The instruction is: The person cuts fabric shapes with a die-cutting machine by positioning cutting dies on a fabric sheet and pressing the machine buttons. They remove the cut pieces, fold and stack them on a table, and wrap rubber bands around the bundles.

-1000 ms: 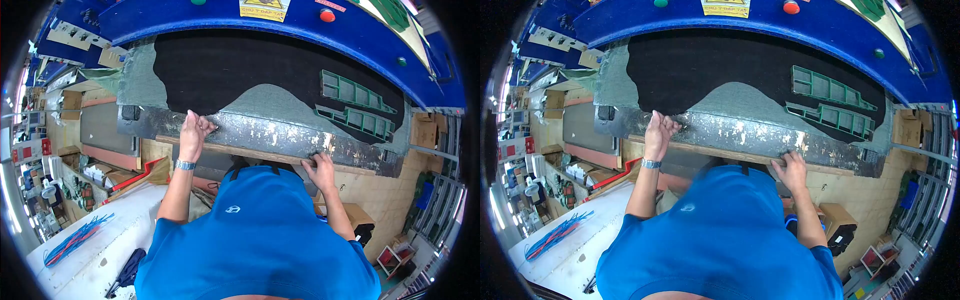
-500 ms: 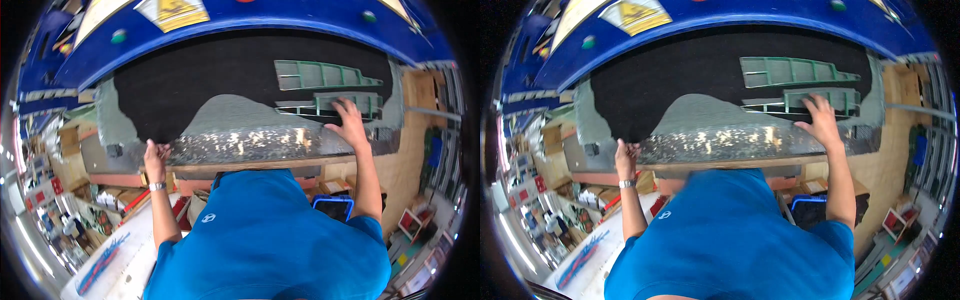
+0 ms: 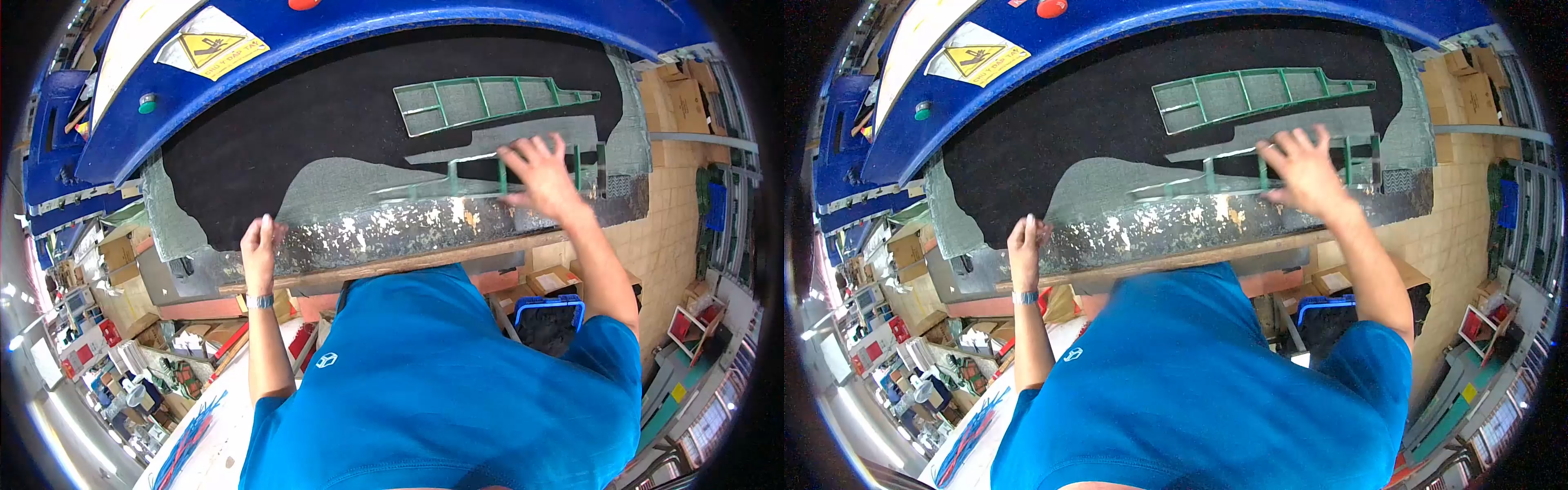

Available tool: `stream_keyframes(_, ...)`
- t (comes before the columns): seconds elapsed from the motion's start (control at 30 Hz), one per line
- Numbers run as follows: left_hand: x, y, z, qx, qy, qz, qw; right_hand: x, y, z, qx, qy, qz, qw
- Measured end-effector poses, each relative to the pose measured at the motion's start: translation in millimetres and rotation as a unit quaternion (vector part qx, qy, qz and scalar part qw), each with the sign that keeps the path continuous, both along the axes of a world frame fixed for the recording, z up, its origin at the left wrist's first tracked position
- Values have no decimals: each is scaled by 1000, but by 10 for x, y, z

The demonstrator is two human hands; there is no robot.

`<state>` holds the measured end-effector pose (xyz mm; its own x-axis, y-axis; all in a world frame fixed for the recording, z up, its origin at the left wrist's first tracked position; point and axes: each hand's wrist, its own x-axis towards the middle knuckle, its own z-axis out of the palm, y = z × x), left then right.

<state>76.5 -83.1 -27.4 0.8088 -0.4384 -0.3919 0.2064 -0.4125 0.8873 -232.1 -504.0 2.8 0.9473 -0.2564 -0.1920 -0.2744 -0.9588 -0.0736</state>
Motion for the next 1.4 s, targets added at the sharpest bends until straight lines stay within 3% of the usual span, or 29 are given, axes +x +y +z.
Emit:
stream_keyframes(0.1,-10,-526,41,37,-89,-97,991,107,685,107,64,24,17,998)
stream_keyframes(0.23,-183,-1157,185,-32,-77,-199,976,228,1291,-338,120,-20,39,992)
stream_keyframes(0.33,-322,-1277,401,6,-105,-271,957,290,1412,-563,166,-65,52,983)
stream_keyframes(0.43,-393,-1128,341,-17,-122,-258,958,303,1385,-623,199,-60,35,978)
stream_keyframes(0.5,-404,-959,329,17,-109,-246,963,342,1023,-555,158,-166,43,972)
stream_keyframes(0.57,-419,-753,219,41,-76,-205,975,532,399,-270,126,-123,-2,984)
stream_keyframes(0.63,-475,-646,219,48,-68,-195,977,645,-209,-345,8,-181,-13,983)
stream_keyframes(0.7,-526,-563,182,10,-66,-174,983,721,-685,-516,-46,-139,-27,989)
stream_keyframes(0.8,-549,-392,227,28,-57,-153,986,781,-1079,-645,73,-96,8,993)
stream_keyframes(0.9,-514,-125,226,26,-64,-116,991,691,-778,-375,75,-120,27,990)
stream_keyframes(1.07,-202,585,149,51,-69,-9,996,402,391,200,88,-47,47,994)
stream_keyframes(1.2,351,1002,-13,83,-98,29,991,276,1038,57,118,-26,45,992)
stream_keyframes(1.37,1222,1345,-447,216,-142,51,965,254,1394,-233,142,-16,8,990)
stream_keyframes(1.4,1353,1381,-535,257,-201,51,944,253,1419,-271,139,-12,1,990)
